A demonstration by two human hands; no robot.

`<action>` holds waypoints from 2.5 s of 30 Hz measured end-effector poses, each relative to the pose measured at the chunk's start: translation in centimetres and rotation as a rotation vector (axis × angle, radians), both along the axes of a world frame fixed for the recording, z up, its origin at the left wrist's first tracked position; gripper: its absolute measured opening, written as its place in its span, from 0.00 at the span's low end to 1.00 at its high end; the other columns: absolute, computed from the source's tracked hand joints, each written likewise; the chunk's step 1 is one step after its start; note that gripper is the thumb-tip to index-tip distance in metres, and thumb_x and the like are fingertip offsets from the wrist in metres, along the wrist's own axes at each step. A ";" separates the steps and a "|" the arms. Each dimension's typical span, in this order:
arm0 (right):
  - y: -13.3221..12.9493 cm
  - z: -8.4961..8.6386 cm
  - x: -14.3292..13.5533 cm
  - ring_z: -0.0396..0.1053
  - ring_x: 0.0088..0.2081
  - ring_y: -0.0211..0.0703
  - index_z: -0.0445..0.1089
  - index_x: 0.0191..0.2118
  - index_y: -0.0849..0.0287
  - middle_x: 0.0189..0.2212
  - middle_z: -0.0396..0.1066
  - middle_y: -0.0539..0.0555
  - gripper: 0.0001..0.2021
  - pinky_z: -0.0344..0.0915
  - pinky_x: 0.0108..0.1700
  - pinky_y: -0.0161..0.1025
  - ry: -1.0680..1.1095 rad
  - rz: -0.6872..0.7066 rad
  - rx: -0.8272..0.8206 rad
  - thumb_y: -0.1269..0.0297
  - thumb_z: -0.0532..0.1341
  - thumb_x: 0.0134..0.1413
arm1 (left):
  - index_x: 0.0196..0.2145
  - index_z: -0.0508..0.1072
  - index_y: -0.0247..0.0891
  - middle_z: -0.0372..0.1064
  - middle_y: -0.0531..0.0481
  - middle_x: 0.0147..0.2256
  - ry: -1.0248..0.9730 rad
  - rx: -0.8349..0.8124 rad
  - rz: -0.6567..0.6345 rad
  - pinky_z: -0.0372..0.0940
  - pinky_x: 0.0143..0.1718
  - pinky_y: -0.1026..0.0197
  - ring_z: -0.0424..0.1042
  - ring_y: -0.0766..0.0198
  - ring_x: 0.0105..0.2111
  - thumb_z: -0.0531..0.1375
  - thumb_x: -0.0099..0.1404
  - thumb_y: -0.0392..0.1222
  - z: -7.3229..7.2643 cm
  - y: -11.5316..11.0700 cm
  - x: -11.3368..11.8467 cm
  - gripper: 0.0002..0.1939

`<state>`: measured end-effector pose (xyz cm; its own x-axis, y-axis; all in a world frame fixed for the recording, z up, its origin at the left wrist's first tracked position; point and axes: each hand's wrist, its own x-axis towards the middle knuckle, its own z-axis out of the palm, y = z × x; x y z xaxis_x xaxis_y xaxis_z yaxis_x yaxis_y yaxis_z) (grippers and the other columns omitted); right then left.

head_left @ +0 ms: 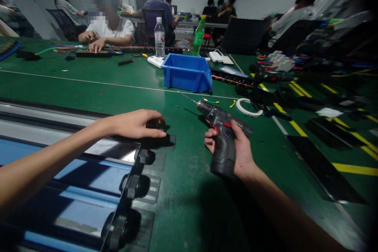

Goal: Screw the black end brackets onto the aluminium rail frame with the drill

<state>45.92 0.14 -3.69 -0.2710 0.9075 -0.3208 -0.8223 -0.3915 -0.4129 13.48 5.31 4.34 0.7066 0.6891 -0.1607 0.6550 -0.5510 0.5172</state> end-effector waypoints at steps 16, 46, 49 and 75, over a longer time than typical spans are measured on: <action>0.0 0.0 -0.1 0.73 0.34 0.42 0.64 0.58 0.68 0.31 0.69 0.54 0.21 0.75 0.36 0.37 0.080 -0.024 0.024 0.58 0.57 0.67 | 0.52 0.72 0.33 0.71 0.42 0.50 0.226 0.205 0.173 0.72 0.49 0.48 0.73 0.56 0.47 0.61 0.70 0.48 -6.0 11.1 10.2 0.18; -2.8 -0.4 -2.7 0.68 0.31 0.50 0.70 0.30 0.58 0.27 0.65 0.55 0.17 0.72 0.41 0.54 -0.166 0.242 0.089 0.48 0.60 0.58 | 0.35 0.75 0.32 0.73 0.47 0.32 -1.203 -0.284 0.573 0.69 0.41 0.60 0.74 0.65 0.33 0.68 0.62 0.41 -4.0 1.0 -4.0 0.09; -2.7 -0.4 -2.5 0.68 0.32 0.53 0.71 0.30 0.57 0.27 0.66 0.57 0.19 0.72 0.40 0.55 -0.194 0.324 0.127 0.46 0.59 0.59 | 0.35 0.75 0.34 0.71 0.51 0.29 -1.172 -0.230 0.578 0.67 0.37 0.63 0.71 0.68 0.31 0.69 0.62 0.41 -4.1 0.8 -4.1 0.08; -2.7 0.2 -2.0 0.67 0.34 0.50 0.75 0.30 0.61 0.28 0.67 0.57 0.24 0.68 0.41 0.43 -0.315 0.392 0.211 0.43 0.58 0.61 | 0.37 0.74 0.37 0.75 0.48 0.30 -0.907 -0.322 0.445 0.71 0.36 0.60 0.75 0.63 0.30 0.67 0.64 0.40 -3.8 -0.5 -3.9 0.06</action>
